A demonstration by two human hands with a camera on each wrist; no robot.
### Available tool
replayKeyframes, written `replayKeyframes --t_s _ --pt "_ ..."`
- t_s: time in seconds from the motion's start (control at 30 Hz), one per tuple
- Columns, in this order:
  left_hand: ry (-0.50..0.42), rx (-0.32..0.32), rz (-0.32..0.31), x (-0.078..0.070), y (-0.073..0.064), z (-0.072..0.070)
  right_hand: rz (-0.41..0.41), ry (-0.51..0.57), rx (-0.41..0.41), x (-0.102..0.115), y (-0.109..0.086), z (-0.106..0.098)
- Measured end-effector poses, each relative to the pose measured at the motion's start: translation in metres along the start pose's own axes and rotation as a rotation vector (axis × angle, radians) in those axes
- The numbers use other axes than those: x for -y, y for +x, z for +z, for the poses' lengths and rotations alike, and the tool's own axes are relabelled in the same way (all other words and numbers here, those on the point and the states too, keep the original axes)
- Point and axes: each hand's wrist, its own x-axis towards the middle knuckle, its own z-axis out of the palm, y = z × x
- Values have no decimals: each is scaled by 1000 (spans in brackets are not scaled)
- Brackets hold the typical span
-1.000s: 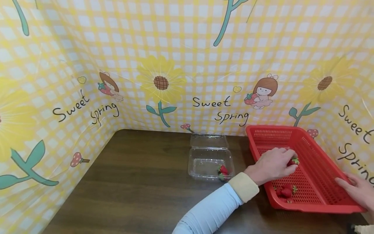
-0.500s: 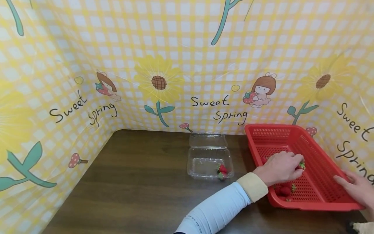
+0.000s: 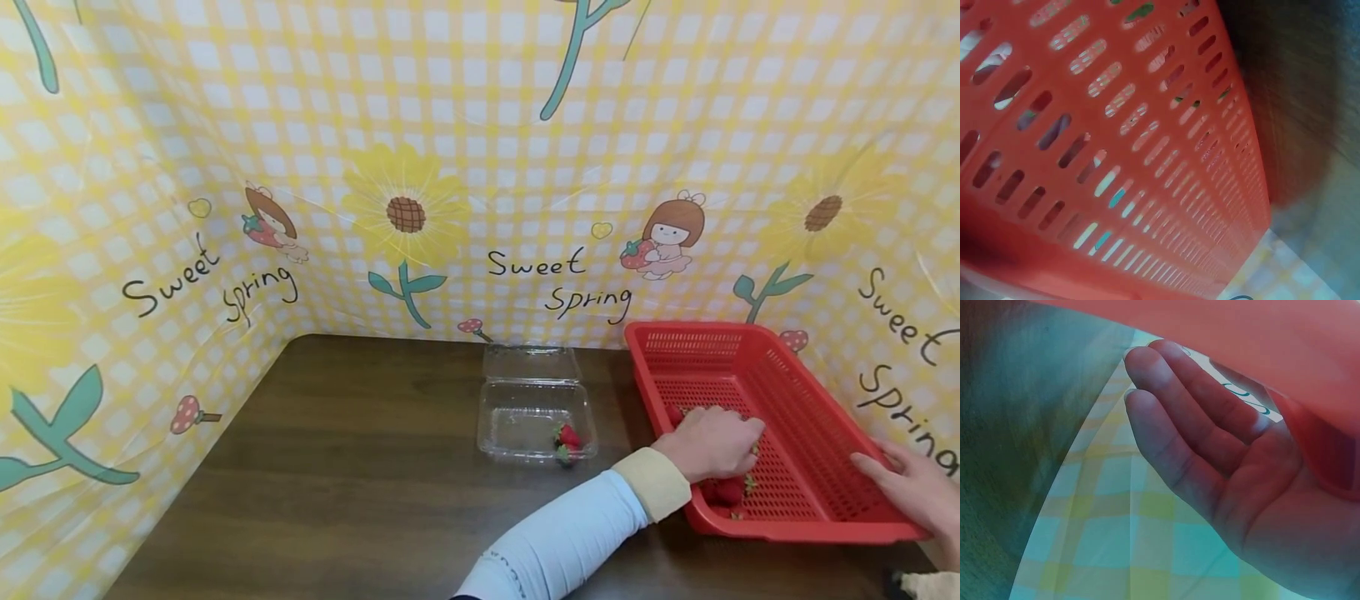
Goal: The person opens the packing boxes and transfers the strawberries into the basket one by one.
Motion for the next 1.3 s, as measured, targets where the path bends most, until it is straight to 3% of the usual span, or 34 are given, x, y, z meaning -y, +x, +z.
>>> replayKeyframes --t_s 0.33,0.63,0.77,1.07,1.3 --pt "8 155 -60 -2 -3 3 -31 -26 -18 2 2 2" --pt "21 183 -108 0 -6 4 -30 -37 51 8 2 1" --pt "-17 134 -100 3 -7 2 -13 -22 54 10 3 2" --pt "-111 -77 -74 10 -10 -5 3 -11 40 12 4 4" --pt "-131 -148 -33 16 -16 -13 -3 -17 25 14 2 3"
